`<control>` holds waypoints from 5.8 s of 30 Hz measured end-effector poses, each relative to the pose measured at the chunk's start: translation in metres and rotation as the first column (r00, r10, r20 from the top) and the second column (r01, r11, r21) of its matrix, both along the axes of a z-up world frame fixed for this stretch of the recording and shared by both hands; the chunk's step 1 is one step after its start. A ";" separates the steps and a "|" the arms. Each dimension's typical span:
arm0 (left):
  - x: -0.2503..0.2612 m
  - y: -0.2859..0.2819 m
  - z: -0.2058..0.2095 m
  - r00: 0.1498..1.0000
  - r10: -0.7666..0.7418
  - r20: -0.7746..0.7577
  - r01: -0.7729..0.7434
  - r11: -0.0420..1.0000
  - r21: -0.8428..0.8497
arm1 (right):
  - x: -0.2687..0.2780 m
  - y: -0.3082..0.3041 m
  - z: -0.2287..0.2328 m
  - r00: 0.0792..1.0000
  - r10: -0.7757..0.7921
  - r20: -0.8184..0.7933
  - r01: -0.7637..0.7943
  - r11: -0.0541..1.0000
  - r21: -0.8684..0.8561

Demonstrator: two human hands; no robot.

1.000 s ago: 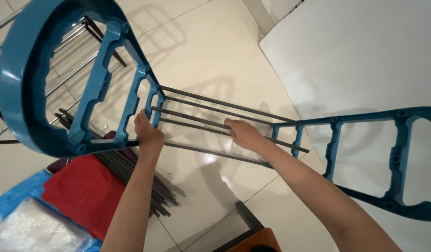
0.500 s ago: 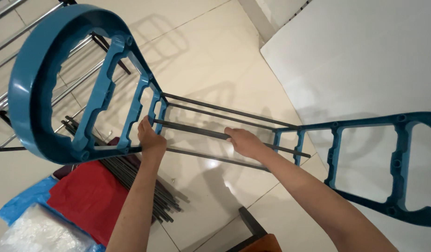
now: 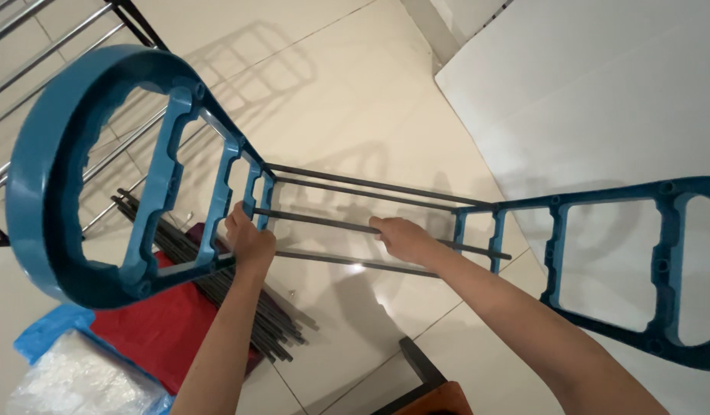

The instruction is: The person assembles a blue plastic drying rack by inserting multiple metal rods into the side frames. They pick up rods from a pile on the floor and slide them into the designated slots, repeating this process for several rods.

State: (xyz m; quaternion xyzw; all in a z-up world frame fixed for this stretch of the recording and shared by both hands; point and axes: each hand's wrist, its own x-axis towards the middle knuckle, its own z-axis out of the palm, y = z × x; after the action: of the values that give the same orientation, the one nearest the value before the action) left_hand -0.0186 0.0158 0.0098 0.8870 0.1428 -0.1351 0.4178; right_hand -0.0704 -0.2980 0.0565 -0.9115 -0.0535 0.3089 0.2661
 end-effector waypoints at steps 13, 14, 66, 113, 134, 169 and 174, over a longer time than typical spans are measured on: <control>-0.003 0.007 -0.027 0.998 -0.006 0.065 0.003 0.999 0.051 | -0.008 0.001 -0.008 0.997 0.044 0.070 -0.044 0.999 -0.004; -0.002 0.008 -0.027 1.000 -0.007 0.029 0.005 0.998 0.058 | -0.007 0.001 -0.007 0.995 0.048 0.092 -0.048 0.999 0.000; 0.015 -0.002 -0.006 0.967 -0.195 0.164 0.125 0.923 0.363 | 0.019 0.017 -0.046 0.991 -0.033 0.133 0.019 0.995 0.102; -0.023 -0.075 -0.001 0.648 -0.748 0.141 0.517 0.569 0.639 | -0.111 -0.074 -0.044 0.689 -0.365 0.626 0.577 0.799 -0.169; -0.026 -0.071 -0.006 0.655 -0.745 0.123 0.507 0.554 0.660 | -0.116 -0.086 -0.041 0.641 -0.512 0.571 0.681 0.723 -0.117; -0.024 -0.061 -0.001 0.677 -0.733 0.073 0.561 0.577 0.594 | -0.109 -0.120 -0.109 0.311 -0.855 0.415 0.920 0.380 0.093; -0.026 -0.058 0.001 0.670 -0.741 0.050 0.588 0.570 0.574 | -0.110 -0.121 -0.103 0.284 -0.837 0.467 0.918 0.379 0.120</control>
State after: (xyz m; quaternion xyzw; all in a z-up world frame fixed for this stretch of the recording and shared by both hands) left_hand -0.0445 -0.0421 0.0111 0.9603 -0.2362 -0.1112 0.0986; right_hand -0.1800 -0.4193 -0.0469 -0.8508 0.4239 -0.1087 0.2909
